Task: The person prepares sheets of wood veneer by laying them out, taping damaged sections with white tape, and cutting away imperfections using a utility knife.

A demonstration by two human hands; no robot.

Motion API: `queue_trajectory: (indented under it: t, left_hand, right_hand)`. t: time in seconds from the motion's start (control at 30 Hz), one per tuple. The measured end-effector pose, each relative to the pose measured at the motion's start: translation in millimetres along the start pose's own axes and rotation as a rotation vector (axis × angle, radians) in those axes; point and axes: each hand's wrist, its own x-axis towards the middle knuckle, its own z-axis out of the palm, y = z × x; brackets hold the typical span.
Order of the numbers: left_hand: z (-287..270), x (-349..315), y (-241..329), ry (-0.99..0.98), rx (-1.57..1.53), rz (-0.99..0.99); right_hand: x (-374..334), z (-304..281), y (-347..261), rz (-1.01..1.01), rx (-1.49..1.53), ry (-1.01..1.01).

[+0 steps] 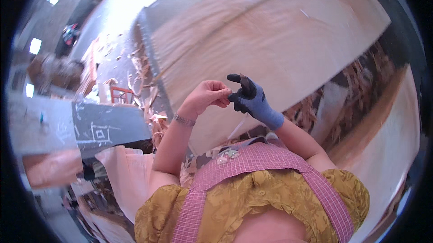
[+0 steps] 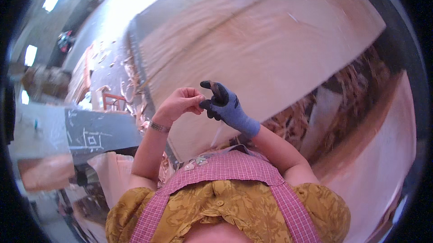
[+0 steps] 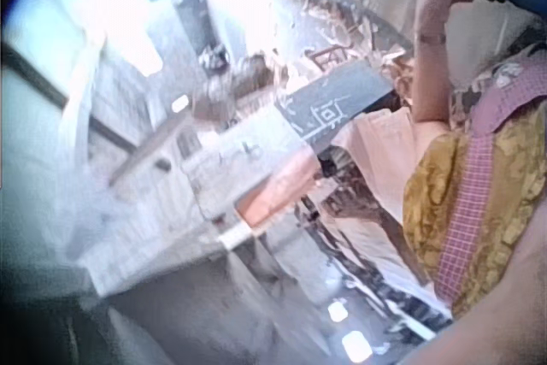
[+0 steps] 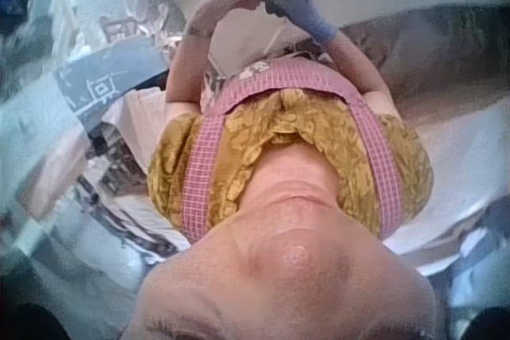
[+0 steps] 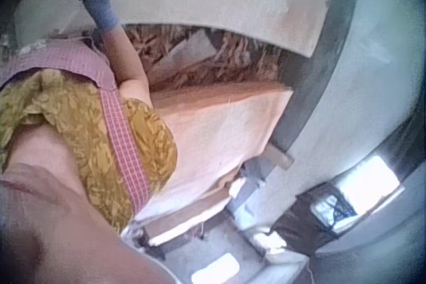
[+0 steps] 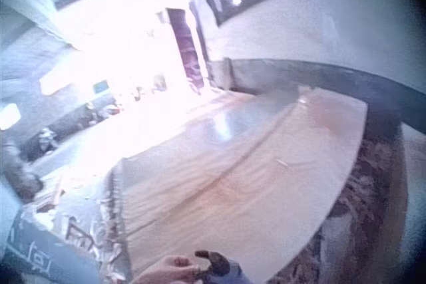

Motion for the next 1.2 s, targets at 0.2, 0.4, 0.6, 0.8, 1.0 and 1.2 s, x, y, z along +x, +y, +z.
queue_trajectory:
  t: [0.2, 0.4, 0.6, 0.8, 1.0, 1.2]
  left_hand:
    - [40, 163, -35, 0.081, 0.357, 0.064]
    - [45, 340, -55, 0.284, 0.658, 0.262]
    - [61, 383, -30, 0.395, 0.849, 0.197]
    - [68, 376, -37, 0.539, 1.027, 0.295]
    - [128, 281, -97, 0.240, 1.382, 0.849]
    - [129, 273, -110, 0.247, 1.408, 0.832]
  right_hand:
    - [-47, -122, 69, 0.295, 0.036, 0.352]
    - [-65, -241, 129, 0.232, -0.076, 0.627]
    - [-31, -270, 120, 0.362, -0.013, 0.689]
    - [-28, -274, 124, 0.396, -0.021, 0.673]
    - [-29, -276, 118, 0.413, -0.066, 0.638]
    - [-20, -300, 103, 0.022, -1.240, 0.550]
